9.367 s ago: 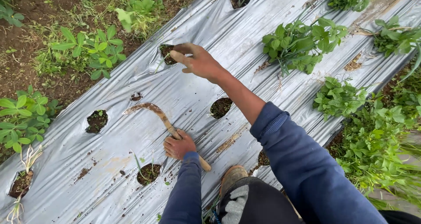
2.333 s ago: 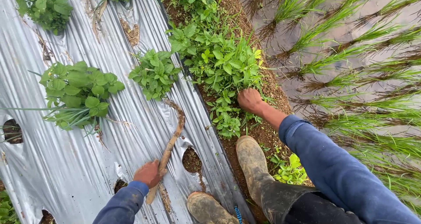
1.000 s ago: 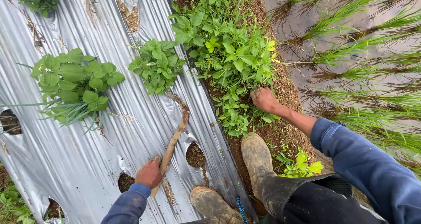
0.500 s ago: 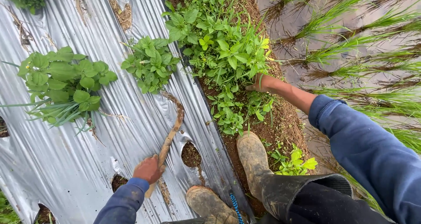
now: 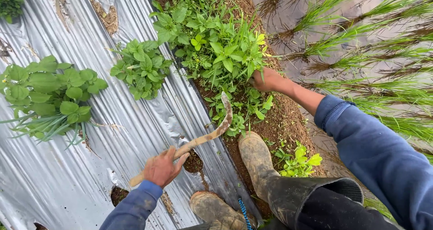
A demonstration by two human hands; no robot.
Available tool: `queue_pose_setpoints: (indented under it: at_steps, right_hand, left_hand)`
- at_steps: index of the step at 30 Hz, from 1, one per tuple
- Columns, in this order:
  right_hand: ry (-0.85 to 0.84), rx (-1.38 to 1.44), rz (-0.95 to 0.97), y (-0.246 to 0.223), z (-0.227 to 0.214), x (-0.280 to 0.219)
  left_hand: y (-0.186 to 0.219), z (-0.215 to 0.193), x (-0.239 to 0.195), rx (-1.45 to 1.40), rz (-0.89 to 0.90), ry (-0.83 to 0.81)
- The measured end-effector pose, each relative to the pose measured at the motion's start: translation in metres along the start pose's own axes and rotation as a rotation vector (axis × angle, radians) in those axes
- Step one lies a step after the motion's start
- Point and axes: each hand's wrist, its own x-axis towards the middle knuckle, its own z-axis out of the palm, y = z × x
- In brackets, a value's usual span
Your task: Manual weeding of a crop row and adjacent path using hands and a small sickle to remove unwanted plants.
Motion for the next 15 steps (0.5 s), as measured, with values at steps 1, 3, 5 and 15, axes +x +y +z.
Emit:
queue_pose_setpoints:
  at_steps: [1, 3, 5, 15]
  right_hand:
    - [0.113, -0.091, -0.021, 0.006, 0.01, 0.004]
    - [0.225, -0.183, -0.037, 0.016, 0.021, 0.012]
    - [0.203, -0.208, 0.024, 0.023, 0.024, 0.02]
    - [0.192, -0.235, 0.167, 0.041, 0.065, 0.047]
  left_hand:
    - [0.018, -0.023, 0.014, -0.053, -0.045, -0.135]
    - [0.038, -0.056, 0.04, -0.108, -0.087, -0.27]
    - [0.042, -0.076, 0.064, -0.03, -0.034, -0.413]
    - [0.029, -0.087, 0.116, 0.147, 0.168, -0.414]
